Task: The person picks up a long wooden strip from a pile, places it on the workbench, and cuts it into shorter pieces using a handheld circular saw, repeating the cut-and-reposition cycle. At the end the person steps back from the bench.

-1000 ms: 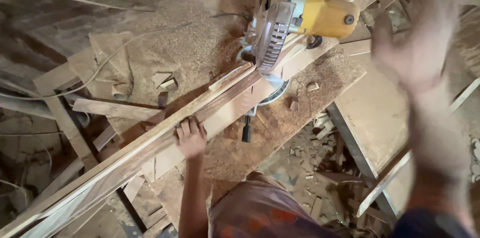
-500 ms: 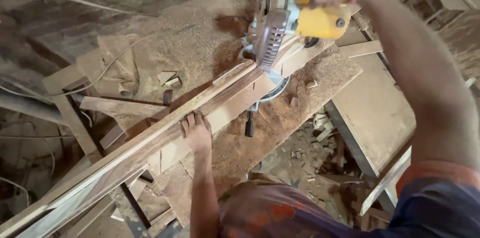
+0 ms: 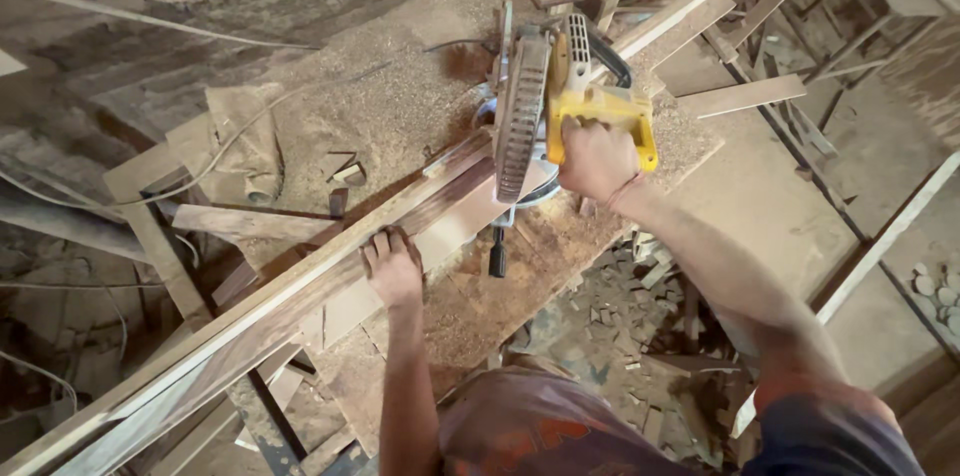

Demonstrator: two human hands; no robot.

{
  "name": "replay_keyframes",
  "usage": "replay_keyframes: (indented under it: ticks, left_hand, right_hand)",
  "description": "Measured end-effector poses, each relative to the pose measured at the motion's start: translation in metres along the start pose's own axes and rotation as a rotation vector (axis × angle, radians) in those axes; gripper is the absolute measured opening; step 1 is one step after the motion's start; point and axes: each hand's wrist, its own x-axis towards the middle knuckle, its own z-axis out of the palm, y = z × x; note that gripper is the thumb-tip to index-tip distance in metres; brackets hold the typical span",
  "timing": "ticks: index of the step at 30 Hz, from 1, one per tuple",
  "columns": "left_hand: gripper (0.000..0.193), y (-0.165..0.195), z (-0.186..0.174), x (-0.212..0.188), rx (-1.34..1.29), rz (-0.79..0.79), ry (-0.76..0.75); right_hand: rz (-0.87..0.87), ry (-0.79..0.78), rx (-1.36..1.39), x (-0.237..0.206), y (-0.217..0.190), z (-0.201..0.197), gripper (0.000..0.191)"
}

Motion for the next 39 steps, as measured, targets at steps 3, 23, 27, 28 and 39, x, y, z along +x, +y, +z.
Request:
replay_keyframes:
  ticks: [3,23,27,28,39]
  left_hand:
    - [0.043,0.000,0.003,0.000,0.017,0.002,-0.005]
    - [0.038,0.004,-0.003,0.002,0.026,-0.026,-0.050]
    - [0.038,0.006,-0.004,0.001,0.012,-0.013,-0.008]
    - [0.040,0.006,-0.004,0.001,0.021,-0.014,0.008]
    - [0.049,0.006,-0.014,-0.003,-0.075,0.056,0.022]
  right_hand:
    - [0.002,0.098,0.022,-0.005,-0.001,0.008,0.028]
    - [0.012,0.051,0.091,-0.029,0.001,0.052,0.030]
    - [-0.027,0.066,0.057,-0.030,-0.003,0.050,0.031]
    - [-0.043,0.111,0.070,-0.029,-0.005,0.046,0.033]
    - [0.135,-0.049,-0.025,0.076,0.033,-0.089,0.046]
